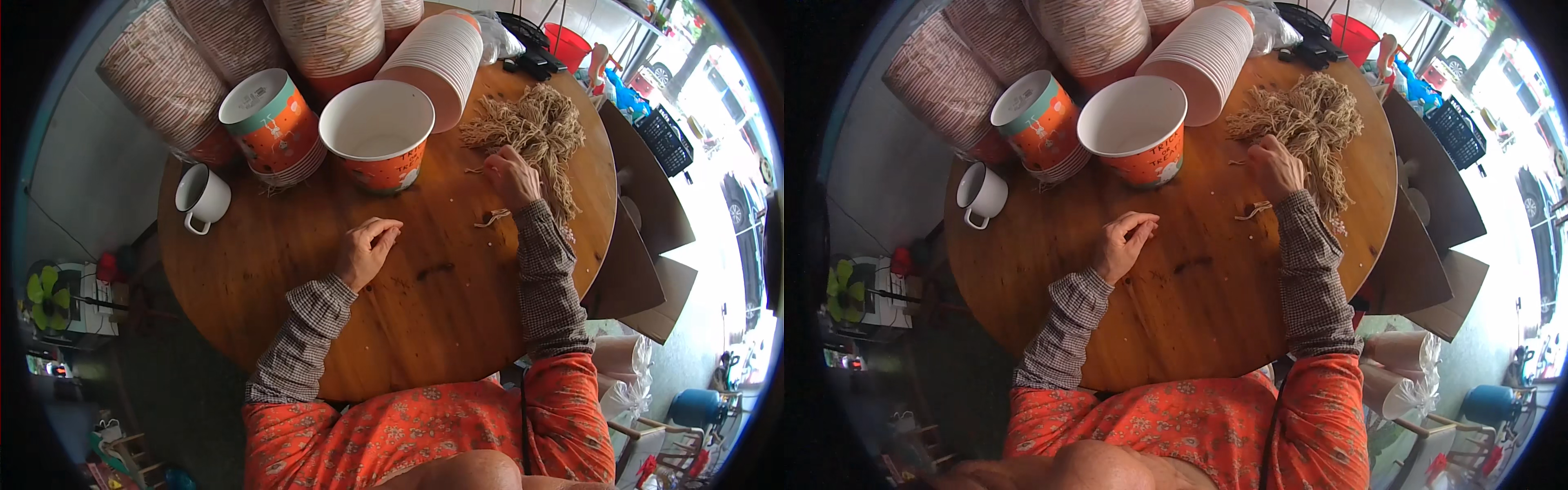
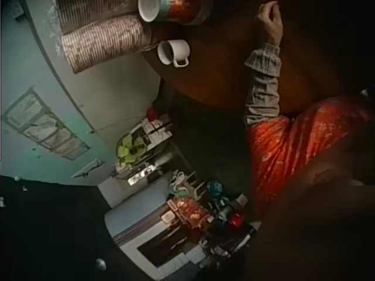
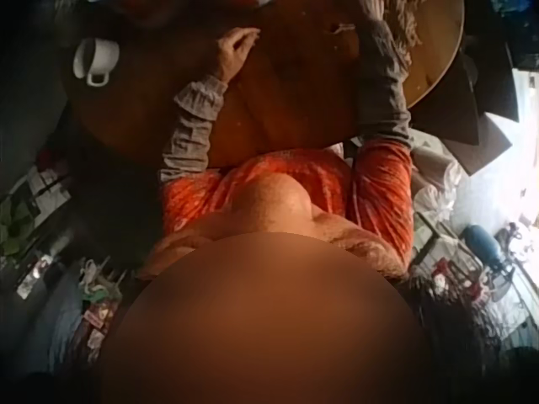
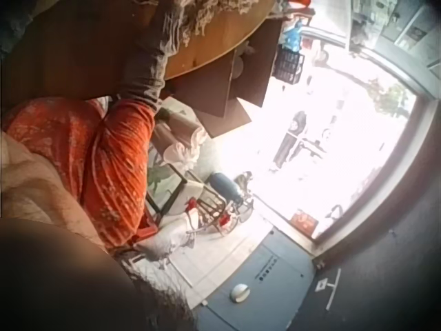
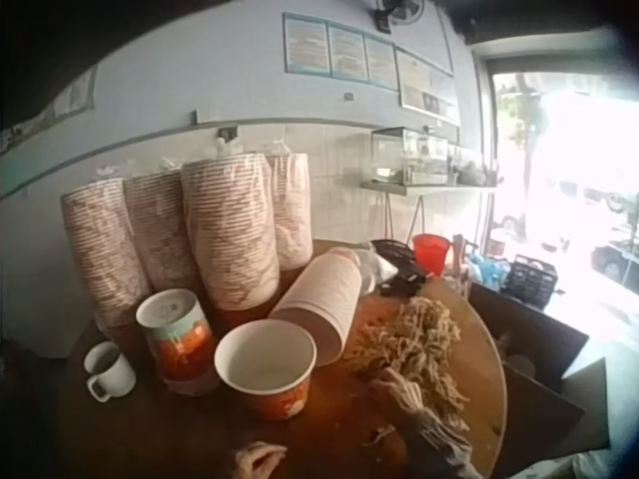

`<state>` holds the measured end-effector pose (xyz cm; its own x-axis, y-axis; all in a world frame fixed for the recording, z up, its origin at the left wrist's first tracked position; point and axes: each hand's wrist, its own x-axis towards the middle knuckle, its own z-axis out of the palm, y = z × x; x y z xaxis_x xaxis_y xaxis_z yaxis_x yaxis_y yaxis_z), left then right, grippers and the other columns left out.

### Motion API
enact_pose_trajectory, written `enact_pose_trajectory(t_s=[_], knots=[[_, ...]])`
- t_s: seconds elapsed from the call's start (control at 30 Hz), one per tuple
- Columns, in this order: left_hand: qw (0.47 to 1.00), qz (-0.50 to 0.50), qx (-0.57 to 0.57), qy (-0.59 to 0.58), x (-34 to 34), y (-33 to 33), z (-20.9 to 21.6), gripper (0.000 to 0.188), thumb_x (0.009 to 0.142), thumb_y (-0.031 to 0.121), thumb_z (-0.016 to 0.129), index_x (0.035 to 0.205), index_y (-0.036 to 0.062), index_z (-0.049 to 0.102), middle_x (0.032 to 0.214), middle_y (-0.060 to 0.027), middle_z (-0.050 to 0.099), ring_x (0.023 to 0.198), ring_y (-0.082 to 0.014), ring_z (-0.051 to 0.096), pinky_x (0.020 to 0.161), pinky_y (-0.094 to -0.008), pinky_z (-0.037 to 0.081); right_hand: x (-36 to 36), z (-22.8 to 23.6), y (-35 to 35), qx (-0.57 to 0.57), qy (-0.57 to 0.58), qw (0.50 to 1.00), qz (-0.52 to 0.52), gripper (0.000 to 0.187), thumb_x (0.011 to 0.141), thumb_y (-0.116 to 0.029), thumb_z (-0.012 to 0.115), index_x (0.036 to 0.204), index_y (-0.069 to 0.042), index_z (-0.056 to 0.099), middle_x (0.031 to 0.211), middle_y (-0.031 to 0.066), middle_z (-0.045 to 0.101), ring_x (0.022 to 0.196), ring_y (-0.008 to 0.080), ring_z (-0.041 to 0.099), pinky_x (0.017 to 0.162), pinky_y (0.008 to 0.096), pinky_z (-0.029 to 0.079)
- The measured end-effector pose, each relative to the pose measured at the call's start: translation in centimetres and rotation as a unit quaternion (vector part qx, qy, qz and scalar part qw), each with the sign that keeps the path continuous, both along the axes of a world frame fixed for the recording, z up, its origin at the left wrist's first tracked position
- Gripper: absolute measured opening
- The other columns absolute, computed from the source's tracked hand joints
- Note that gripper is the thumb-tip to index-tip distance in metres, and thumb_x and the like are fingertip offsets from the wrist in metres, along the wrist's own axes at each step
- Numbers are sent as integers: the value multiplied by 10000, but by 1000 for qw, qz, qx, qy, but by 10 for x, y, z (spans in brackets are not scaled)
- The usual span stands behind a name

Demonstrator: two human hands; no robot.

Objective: Thread and tie string handles onto paper buckets.

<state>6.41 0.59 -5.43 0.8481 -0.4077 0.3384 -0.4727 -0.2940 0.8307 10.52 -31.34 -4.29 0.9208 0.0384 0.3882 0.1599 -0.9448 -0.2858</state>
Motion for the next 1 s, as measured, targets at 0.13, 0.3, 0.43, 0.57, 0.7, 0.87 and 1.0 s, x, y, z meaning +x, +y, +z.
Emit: enact_pose_trajectory(t_s=[0.13,0.3,0.43,0.57,0.7,0.87,1.0], knots=[[1000,-2,-9,2,-1,-1,1,149,950,87,565,1010,-14,656,898,-93,678,764,-156,674,670,-260,556,7,-8,0,-49,13,998,-30,133,861,-211,605,857,-85,649,904,78,520,841,279,590,668,399,481],[999,12,-22,39,-2,1,4,151,951,88,563,1020,-9,657,894,-91,686,755,-153,676,668,-264,556,3,-12,3,-10,-20,1000,5,111,858,-202,603,844,-98,639,936,59,548,845,269,600,677,396,483],[994,7,-62,91,0,3,2,211,977,160,547,1021,-13,661,886,-93,697,758,-131,670,677,-257,549,-3,-6,30,136,-110,980,89,56,839,-150,651,817,-100,668,887,47,584,803,250,614,677,364,491],[979,-16,-142,143,-3,0,4,299,997,242,528,1017,-24,661,873,-79,701,768,-118,661,707,-251,539,-22,16,83,338,-23,918,208,68,780,-43,711,835,-27,675,872,72,587,755,206,606,669,304,491],[954,-48,-207,212,-9,-4,2,370,1011,310,500,902,-20,629,752,-23,630,693,-88,598,631,-230,492,-45,24,123,320,-14,891,322,57,781,-1,691,828,-19,663,887,80,579,763,214,619,668,307,502],[976,-10,-154,152,-18,-6,8,417,1029,355,439,848,9,588,681,0,541,605,-78,503,569,-235,427,-62,22,144,280,-41,913,295,155,780,-18,686,929,-41,651,923,96,581,788,292,649,676,353,539],[972,-14,-170,160,-22,-5,16,415,1040,336,414,831,15,573,668,2,511,594,-72,476,553,-232,405,-66,29,144,303,-63,904,297,166,795,-13,681,955,-33,645,940,104,591,790,291,654,675,342,539]])
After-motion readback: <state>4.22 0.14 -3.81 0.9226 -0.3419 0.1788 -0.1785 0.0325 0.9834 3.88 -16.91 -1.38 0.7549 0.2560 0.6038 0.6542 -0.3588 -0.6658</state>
